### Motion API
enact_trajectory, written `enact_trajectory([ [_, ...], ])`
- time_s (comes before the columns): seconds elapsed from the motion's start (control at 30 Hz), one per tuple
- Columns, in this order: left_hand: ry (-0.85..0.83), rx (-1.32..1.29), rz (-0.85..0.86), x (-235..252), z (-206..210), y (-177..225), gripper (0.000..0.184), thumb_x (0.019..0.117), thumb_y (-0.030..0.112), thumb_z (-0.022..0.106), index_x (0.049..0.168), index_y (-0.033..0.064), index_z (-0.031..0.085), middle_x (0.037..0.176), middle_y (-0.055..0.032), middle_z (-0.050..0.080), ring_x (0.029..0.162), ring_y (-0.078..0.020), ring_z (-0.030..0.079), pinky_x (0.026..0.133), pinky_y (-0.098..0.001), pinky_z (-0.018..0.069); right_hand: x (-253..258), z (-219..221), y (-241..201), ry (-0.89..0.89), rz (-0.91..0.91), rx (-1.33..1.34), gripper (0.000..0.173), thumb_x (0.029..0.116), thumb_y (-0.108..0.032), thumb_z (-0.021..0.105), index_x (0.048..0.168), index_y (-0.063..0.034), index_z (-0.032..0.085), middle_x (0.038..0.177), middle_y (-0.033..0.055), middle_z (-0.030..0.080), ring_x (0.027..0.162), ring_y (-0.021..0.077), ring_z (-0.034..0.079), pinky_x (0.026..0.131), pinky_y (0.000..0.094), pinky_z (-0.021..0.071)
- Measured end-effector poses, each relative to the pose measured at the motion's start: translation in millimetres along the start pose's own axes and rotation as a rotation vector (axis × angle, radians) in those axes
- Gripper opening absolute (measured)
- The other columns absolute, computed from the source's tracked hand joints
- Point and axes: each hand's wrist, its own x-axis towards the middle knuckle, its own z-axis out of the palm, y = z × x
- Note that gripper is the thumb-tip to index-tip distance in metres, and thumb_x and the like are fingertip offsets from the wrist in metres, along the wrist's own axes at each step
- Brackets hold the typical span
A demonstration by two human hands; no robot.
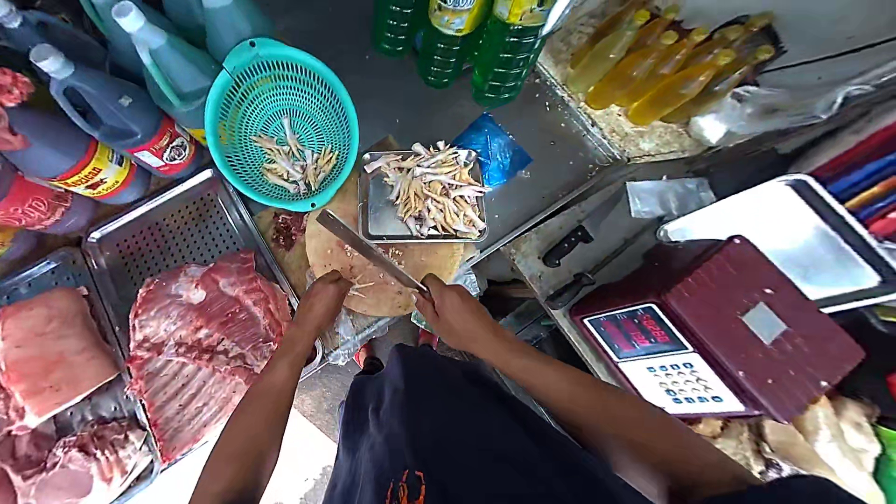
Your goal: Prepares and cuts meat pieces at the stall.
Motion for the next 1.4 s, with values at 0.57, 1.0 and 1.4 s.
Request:
enact_trajectory([
  [0.57,-0.218,-0.039,-0.574,2,-21,50,0.041,0.1022,0.038,0.054,0.102,-0.0010,0.068,0.108,-0.0240,0.069,0.109,-0.0409,0.067,0.090,-0.0629,0.0536,2,33,19,-0.195,0.179,-0.139,0.047,0.1107,-0.044,0.036,0.125,-0.0034,0.056,0.105,0.0216,0.068,0.103,0.0407,0.069,0.086,0.0593,0.0561],
  [1.0,-0.006,-0.643,-0.843,-8,21,58,0.045,0.1103,0.036,0.038,0.104,0.0016,0.066,0.078,-0.0072,0.075,0.062,-0.0176,0.073,0.061,-0.0373,0.0632,-3,47,16,-0.216,0.171,-0.073,0.048,0.1107,-0.043,0.037,0.122,-0.0011,0.057,0.105,0.0216,0.068,0.103,0.0399,0.069,0.087,0.0578,0.0562],
  [1.4,0.030,-0.266,-0.771,-12,44,83,0.051,0.1104,0.035,0.033,0.099,0.0031,0.070,0.095,-0.0148,0.074,0.093,-0.0296,0.074,0.084,-0.0531,0.0584,-7,71,17,-0.235,0.147,-0.056,0.047,0.1109,-0.043,0.034,0.123,-0.0027,0.055,0.102,0.0191,0.068,0.101,0.0379,0.070,0.086,0.0559,0.0570],
])
